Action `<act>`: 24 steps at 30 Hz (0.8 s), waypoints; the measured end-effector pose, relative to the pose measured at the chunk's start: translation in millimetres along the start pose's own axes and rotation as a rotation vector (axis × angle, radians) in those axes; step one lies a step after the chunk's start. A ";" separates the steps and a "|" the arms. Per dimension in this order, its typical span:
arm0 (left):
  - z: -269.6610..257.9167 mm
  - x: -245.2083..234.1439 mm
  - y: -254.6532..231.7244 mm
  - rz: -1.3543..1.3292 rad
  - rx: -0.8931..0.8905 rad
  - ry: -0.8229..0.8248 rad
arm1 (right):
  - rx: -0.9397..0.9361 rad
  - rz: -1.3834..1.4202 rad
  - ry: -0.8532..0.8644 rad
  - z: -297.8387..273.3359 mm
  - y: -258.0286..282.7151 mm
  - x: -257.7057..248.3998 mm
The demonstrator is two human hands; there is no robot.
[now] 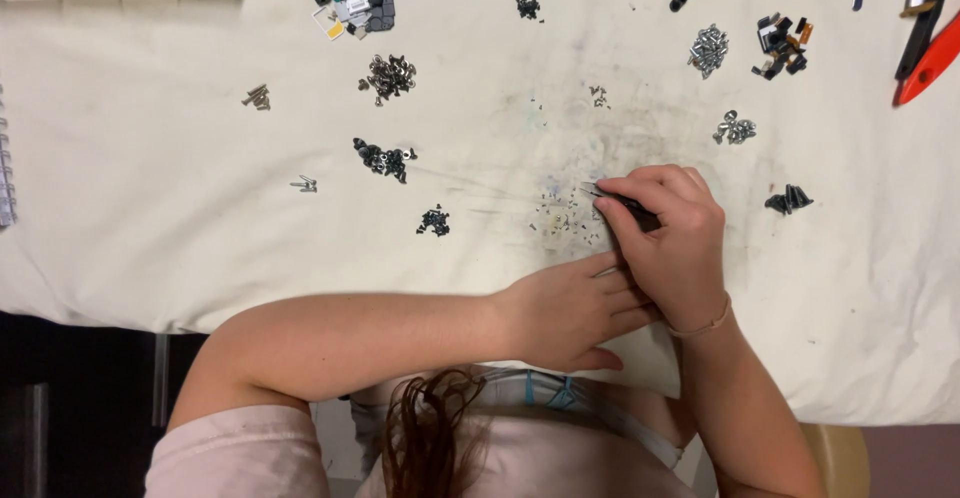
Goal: Using tweezers to precisely pick up and arrange tiny electronic components on a white workspace.
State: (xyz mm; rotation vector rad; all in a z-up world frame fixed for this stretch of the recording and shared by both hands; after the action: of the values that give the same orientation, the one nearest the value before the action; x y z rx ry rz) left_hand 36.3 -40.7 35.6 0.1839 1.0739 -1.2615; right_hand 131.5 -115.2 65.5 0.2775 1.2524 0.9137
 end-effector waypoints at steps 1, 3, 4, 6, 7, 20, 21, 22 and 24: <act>1.5 -2.9 0.2 -0.005 -0.004 0.002 | 0.005 0.001 0.004 -0.6 -0.8 0.1; 4.7 -10.2 1.3 -0.010 -0.005 -0.015 | -0.016 -0.014 0.023 -0.9 -0.9 1.6; 3.9 -8.7 1.1 -0.013 -0.009 -0.014 | -0.013 -0.013 0.026 -0.8 -1.2 2.0; 3.0 -6.5 0.6 -0.007 -0.008 -0.021 | -0.020 -0.007 0.036 0.0 -0.9 2.5; 3.0 -6.5 0.6 -0.007 -0.009 -0.020 | -0.020 -0.007 0.037 -0.5 -1.6 3.2; 3.1 -7.3 0.8 -0.030 -0.009 -0.037 | -0.040 -0.003 0.036 -0.2 -0.1 5.2; 3.5 -7.6 0.7 -0.025 -0.010 -0.031 | -0.042 -0.005 0.035 0.0 0.6 5.0; 2.1 -4.5 0.5 -0.026 -0.011 -0.031 | -0.041 -0.004 0.036 -0.6 -0.5 5.0; -0.2 2.3 1.1 -0.020 -0.010 -0.014 | -0.025 0.009 0.030 -0.3 -3.5 4.6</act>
State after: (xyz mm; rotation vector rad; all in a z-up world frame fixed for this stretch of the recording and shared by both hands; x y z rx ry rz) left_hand 36.9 -41.8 33.3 0.1567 1.0723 -1.2730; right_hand 132.9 -114.2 60.0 0.2504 1.2667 0.9437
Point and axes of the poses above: each hand's wrist, its own z-axis towards the middle knuckle, its own x-axis out of the palm, y = z × x, the point moved 6 cm from there along z, towards the middle knuckle, and after that the axes turned 9 degrees about -y, right-handed, at the moved point
